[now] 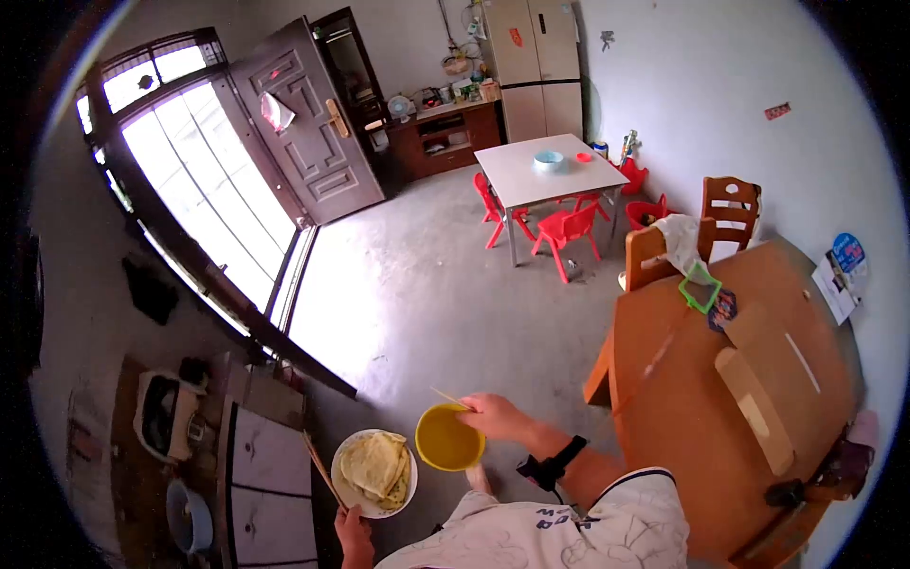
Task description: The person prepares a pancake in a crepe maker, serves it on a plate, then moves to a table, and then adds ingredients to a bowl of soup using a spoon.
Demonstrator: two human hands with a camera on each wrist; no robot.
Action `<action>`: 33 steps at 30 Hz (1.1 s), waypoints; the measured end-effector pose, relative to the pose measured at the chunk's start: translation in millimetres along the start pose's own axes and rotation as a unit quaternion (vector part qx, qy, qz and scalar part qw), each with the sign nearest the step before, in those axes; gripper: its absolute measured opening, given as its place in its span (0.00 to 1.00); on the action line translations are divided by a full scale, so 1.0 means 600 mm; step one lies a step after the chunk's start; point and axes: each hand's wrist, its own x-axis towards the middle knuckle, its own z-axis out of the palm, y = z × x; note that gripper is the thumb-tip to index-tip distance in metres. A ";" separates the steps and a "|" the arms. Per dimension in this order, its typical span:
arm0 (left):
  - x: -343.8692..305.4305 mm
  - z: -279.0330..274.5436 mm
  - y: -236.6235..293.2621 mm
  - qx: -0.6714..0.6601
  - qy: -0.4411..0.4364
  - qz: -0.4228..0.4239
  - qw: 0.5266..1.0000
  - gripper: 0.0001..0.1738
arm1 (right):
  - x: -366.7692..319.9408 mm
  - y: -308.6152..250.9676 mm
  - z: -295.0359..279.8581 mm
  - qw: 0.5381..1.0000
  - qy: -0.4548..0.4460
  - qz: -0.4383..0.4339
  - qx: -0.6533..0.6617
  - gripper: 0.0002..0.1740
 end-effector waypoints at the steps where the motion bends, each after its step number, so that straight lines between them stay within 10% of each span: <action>1: 0.012 0.013 0.009 0.011 -0.031 0.007 0.999 0.04 | -0.002 0.004 -0.010 0.999 0.032 0.023 0.001 0.14; 12: 0.467 0.529 0.129 0.090 -0.271 -0.027 0.958 0.06 | 0.282 0.161 -0.274 0.947 0.235 0.200 0.092 0.11; 33: 0.772 1.254 0.160 0.164 -0.298 -0.086 0.936 0.04 | 0.650 0.532 -0.791 0.873 0.320 0.355 -0.102 0.14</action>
